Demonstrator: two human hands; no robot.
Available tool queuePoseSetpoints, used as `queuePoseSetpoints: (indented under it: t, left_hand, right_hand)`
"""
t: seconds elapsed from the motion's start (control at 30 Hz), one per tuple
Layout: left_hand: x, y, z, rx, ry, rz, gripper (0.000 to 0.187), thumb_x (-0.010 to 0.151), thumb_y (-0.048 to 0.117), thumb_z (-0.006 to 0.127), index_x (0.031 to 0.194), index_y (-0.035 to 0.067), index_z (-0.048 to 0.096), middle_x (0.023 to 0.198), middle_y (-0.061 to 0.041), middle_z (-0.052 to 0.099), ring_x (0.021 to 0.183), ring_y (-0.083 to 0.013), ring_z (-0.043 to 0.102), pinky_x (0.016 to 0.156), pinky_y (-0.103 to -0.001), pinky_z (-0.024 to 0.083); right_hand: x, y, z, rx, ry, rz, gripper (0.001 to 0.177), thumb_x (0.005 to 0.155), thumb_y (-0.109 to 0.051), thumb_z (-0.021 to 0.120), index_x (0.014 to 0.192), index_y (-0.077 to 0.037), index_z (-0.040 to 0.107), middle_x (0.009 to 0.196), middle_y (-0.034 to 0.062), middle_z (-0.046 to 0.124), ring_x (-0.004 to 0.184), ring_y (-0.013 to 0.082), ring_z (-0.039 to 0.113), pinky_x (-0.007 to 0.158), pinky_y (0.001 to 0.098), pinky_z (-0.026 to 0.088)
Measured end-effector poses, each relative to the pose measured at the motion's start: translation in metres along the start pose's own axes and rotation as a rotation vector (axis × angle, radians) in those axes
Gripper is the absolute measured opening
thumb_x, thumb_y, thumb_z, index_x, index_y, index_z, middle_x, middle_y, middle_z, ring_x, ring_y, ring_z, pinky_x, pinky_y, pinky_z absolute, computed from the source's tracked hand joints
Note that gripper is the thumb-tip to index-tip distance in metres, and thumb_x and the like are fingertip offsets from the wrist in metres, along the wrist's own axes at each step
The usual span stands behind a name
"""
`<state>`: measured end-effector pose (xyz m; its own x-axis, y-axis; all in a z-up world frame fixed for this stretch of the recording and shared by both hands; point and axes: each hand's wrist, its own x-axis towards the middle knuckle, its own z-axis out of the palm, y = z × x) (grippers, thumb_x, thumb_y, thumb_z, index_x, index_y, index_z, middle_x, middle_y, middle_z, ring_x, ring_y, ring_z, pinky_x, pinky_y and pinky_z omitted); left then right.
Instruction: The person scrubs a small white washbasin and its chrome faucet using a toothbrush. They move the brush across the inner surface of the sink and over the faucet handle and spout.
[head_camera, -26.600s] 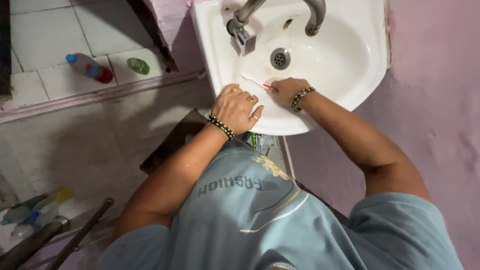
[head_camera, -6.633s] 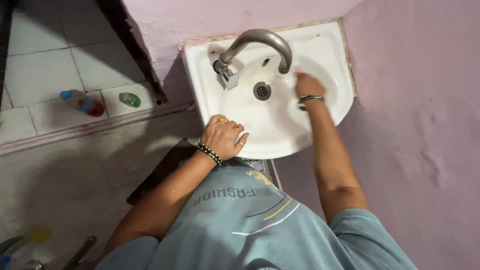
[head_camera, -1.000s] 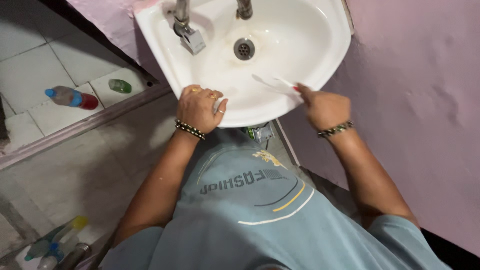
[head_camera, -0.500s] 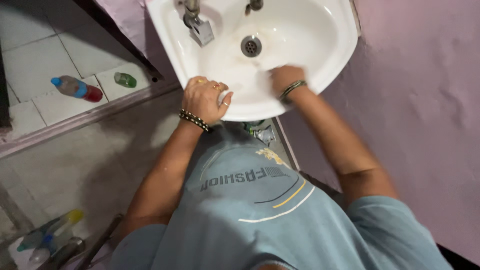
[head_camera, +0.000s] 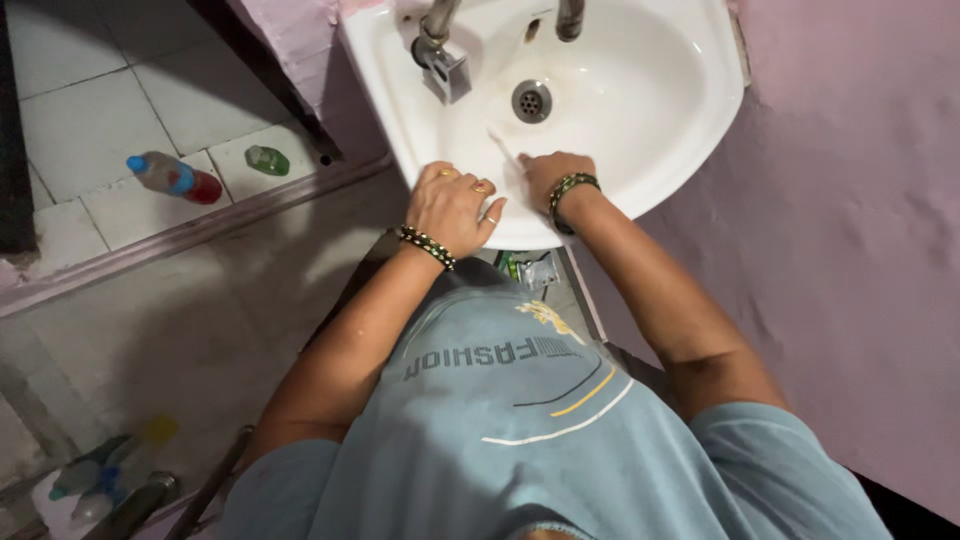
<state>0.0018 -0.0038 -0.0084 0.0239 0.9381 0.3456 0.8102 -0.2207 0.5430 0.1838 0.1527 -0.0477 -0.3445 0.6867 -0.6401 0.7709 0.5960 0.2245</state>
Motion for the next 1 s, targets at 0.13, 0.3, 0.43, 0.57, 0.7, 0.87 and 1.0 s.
queuePoseSetpoints:
  t: [0.13,0.3,0.43,0.57,0.7,0.87,1.0]
  left_hand:
    - [-0.004,0.001,-0.001,-0.018,0.006,0.031,0.027,0.093,0.034,0.065,0.087,0.011,0.077,0.08,-0.01,0.072,0.08,-0.031,0.067,0.097,-0.045,0.043]
    - [-0.004,-0.004,-0.004,-0.015,0.014,0.055,0.027,0.093,0.034,0.065,0.086,0.011,0.077,0.081,-0.01,0.072,0.079,-0.0294,0.066,0.097,-0.044,0.043]
    - [-0.001,-0.006,-0.003,-0.027,0.014,0.048,0.028,0.091,0.035,0.067,0.084,0.01,0.077,0.077,-0.01,0.071,0.078,-0.0298,0.066,0.095,-0.044,0.043]
    - [-0.005,-0.008,-0.001,-0.067,0.026,0.067,0.028,0.092,0.035,0.067,0.084,0.011,0.077,0.079,-0.009,0.072,0.077,-0.0297,0.066,0.095,-0.044,0.043]
    - [-0.002,-0.009,-0.002,-0.048,0.051,0.074,0.028,0.09,0.036,0.068,0.084,0.01,0.077,0.078,-0.01,0.071,0.078,-0.0294,0.067,0.094,-0.045,0.043]
    - [-0.004,-0.009,0.0,-0.047,0.044,0.073,0.029,0.092,0.036,0.067,0.085,0.01,0.078,0.079,-0.01,0.072,0.078,-0.0308,0.067,0.095,-0.045,0.044]
    - [-0.002,-0.006,-0.003,-0.036,0.028,0.051,0.029,0.09,0.036,0.066,0.084,0.01,0.077,0.08,-0.01,0.072,0.079,-0.0292,0.068,0.096,-0.044,0.044]
  right_hand:
    - [-0.011,0.035,-0.014,-0.099,-0.076,0.104,0.048,0.094,-0.026,0.058,0.142,-0.03,0.056,0.123,0.0067,0.072,0.111,0.0278,0.07,0.086,0.0445,0.056]
    - [-0.008,0.092,-0.017,-0.037,-0.115,0.294,0.037,0.107,-0.022,0.05,0.136,-0.026,0.072,0.129,0.0037,0.078,0.116,0.0246,0.075,0.091,0.044,0.061]
    - [0.007,-0.019,-0.001,0.044,-0.067,0.04,0.049,0.101,-0.027,0.047,0.149,-0.035,0.048,0.137,0.0073,0.063,0.123,0.0287,0.062,0.101,0.0474,0.049]
    - [0.03,-0.006,-0.011,0.144,-0.001,0.219,0.039,0.115,-0.036,0.039,0.138,-0.024,0.068,0.132,0.0097,0.072,0.121,0.0286,0.069,0.102,0.0458,0.053]
    - [0.039,0.093,-0.003,0.291,0.044,0.457,0.044,0.1,-0.022,0.048,0.142,-0.027,0.058,0.125,0.0108,0.072,0.115,0.0295,0.068,0.094,0.0462,0.054]
    - [0.11,0.051,0.025,0.576,0.025,0.288,0.043,0.105,-0.03,0.044,0.141,-0.01,0.054,0.132,0.0196,0.065,0.118,0.0366,0.066,0.098,0.0474,0.053]
    - [0.094,0.002,0.02,0.212,-0.03,0.107,0.043,0.102,-0.025,0.048,0.142,-0.012,0.054,0.129,0.0182,0.068,0.117,0.0345,0.068,0.096,0.0493,0.053]
